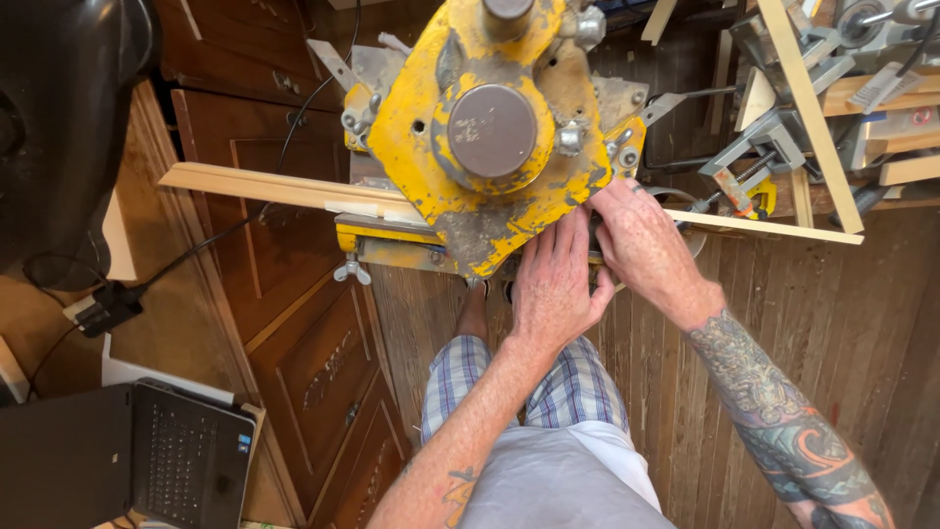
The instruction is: Process wooden strips using a machine and then align and clamp them together.
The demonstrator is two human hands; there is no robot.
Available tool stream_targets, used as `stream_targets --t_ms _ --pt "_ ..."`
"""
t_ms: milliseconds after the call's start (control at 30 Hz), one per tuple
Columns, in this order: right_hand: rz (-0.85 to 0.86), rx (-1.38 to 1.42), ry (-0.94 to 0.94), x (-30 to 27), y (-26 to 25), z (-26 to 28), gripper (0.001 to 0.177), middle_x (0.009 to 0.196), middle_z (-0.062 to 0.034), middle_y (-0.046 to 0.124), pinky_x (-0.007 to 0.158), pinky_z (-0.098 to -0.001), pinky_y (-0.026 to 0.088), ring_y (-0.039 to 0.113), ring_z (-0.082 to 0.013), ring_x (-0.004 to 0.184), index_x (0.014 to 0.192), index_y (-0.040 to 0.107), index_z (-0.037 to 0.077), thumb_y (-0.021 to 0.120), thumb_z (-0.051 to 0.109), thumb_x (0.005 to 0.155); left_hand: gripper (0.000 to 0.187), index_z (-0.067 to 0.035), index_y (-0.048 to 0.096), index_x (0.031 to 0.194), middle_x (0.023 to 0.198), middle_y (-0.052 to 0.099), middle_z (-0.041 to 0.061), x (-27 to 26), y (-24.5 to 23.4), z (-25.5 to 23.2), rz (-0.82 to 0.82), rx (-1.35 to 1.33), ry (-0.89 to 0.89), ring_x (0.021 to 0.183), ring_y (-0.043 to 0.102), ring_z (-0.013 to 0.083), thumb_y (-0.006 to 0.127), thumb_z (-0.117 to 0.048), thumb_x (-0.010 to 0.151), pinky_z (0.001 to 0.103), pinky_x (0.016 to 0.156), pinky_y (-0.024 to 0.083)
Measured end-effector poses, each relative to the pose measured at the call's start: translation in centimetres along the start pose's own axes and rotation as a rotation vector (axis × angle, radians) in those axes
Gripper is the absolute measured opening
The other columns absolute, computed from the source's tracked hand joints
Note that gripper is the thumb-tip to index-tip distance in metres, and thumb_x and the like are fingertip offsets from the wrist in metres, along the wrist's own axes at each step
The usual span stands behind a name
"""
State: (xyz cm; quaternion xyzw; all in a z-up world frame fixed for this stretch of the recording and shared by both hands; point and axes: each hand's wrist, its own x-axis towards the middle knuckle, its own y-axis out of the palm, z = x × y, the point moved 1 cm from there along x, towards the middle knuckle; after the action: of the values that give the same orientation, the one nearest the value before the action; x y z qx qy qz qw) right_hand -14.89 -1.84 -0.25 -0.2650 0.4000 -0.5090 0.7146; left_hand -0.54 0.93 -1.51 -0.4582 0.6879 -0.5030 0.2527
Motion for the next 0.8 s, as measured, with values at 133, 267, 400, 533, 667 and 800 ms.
stream_targets --t_ms 133,267,400,533,667,800 --pt "-0.013 0.003 0.002 0.1 -0.5 1.2 0.034 0.111 -0.0121 0.064 0.094 -0.0436 0.052 0.061 -0.0301 0.114 0.12 0.068 0.008 0.057 -0.004 0.09 0.083 0.002 0.05 0.146 0.147 0.053 0.02 0.0 -0.4 0.1 -0.001 -0.04 0.02 0.134 0.055 0.0314 0.063 -0.038 0.074 0.046 0.118 0.041" --pt "-0.051 0.067 0.002 0.2 -1.6 2.7 0.03 0.111 -0.0117 0.065 0.094 -0.0451 0.051 0.061 -0.0311 0.114 0.119 0.069 0.008 0.055 -0.005 0.095 0.079 0.001 0.051 0.145 0.148 0.053 0.019 0.0 -0.8 0.3 -0.016 -0.061 0.03 0.135 0.055 0.0304 0.064 -0.037 0.078 0.048 0.12 0.038" --pt "-0.092 0.074 0.043 -0.6 -0.4 2.1 0.025 0.113 -0.0102 0.064 0.094 -0.0453 0.048 0.06 -0.0308 0.115 0.119 0.068 0.01 0.055 0.001 0.099 0.075 0.0 0.051 0.146 0.148 0.054 0.018 -0.1 -1.0 0.1 -0.019 -0.075 0.028 0.135 0.055 0.0293 0.061 -0.036 0.081 0.047 0.121 0.038" --pt "-0.15 0.09 0.06 -0.4 0.5 1.8 0.022 0.109 -0.0086 0.063 0.095 -0.0429 0.045 0.059 -0.0285 0.113 0.116 0.068 0.011 0.053 0.002 0.103 0.071 0.001 0.052 0.145 0.147 0.055 0.018 0.1 -1.2 0.4 -0.037 -0.083 0.034 0.134 0.056 0.029 0.06 -0.033 0.083 0.046 0.12 0.039" --pt "-0.175 0.07 0.065 -0.8 0.9 1.9 0.021 0.104 -0.0079 0.062 0.094 -0.0425 0.045 0.058 -0.0282 0.112 0.115 0.069 0.011 0.053 0.003 0.104 0.068 0.001 0.053 0.145 0.147 0.055 0.017 -0.2 -1.1 0.6 -0.041 -0.107 0.035 0.133 0.057 0.0281 0.058 -0.031 0.085 0.045 0.119 0.039" --pt "-0.192 0.075 0.046 -0.8 1.2 2.3 0.018 0.105 -0.0111 0.062 0.094 -0.0442 0.045 0.058 -0.0312 0.111 0.114 0.067 0.009 0.053 0.002 0.105 0.067 0.001 0.053 0.145 0.146 0.055 0.017 -0.1 -1.8 0.8 -0.039 -0.119 0.03 0.132 0.057 0.0275 0.058 -0.03 0.085 0.045 0.119 0.04"
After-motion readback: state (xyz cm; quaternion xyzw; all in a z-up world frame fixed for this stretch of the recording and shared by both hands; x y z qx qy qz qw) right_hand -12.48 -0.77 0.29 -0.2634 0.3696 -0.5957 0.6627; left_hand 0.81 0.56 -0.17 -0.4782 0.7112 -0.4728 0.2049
